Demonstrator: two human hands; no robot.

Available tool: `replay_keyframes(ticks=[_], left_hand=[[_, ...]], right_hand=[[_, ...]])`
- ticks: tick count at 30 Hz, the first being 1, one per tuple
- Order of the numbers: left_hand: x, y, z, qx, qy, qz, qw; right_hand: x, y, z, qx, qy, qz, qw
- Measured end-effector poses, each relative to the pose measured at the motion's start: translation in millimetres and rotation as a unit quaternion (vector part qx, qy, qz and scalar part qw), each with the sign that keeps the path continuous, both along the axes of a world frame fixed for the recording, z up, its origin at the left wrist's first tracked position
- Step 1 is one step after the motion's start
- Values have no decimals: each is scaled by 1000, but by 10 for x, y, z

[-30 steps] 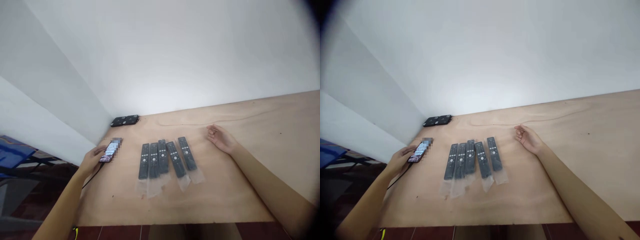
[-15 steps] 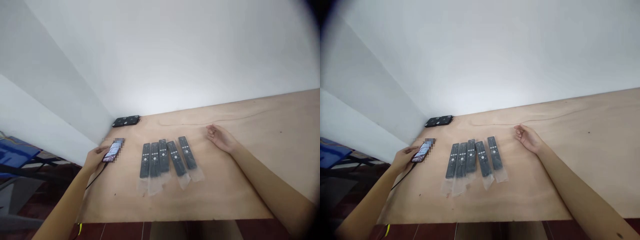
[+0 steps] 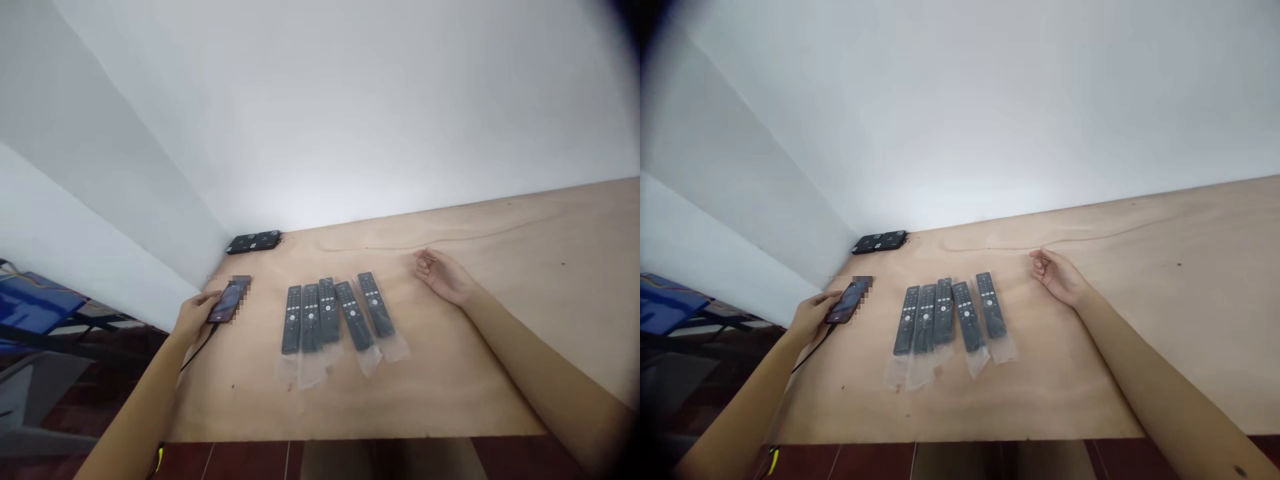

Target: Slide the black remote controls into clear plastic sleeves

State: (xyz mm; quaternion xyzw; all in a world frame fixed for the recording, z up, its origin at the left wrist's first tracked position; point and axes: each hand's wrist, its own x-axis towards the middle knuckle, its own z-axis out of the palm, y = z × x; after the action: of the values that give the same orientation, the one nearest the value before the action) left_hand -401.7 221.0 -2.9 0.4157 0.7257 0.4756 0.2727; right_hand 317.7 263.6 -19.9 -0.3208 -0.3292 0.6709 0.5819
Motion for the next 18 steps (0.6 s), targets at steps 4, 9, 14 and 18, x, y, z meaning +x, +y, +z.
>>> replay_keyframes(ticks=[4, 9, 14, 18], left_hand=[[46, 17, -32, 13, 30, 20, 999], [107, 2, -31, 15, 40, 26, 999], [236, -15, 3, 5, 29, 14, 999], [231, -20, 25, -6, 36, 4, 999]], right_hand=[[-1, -8, 1, 1, -2, 5, 1000], [10, -4, -14, 3, -1, 4, 1000], [19, -6, -18, 4, -3, 2, 1000], [15, -8, -20, 4, -4, -1, 1000]])
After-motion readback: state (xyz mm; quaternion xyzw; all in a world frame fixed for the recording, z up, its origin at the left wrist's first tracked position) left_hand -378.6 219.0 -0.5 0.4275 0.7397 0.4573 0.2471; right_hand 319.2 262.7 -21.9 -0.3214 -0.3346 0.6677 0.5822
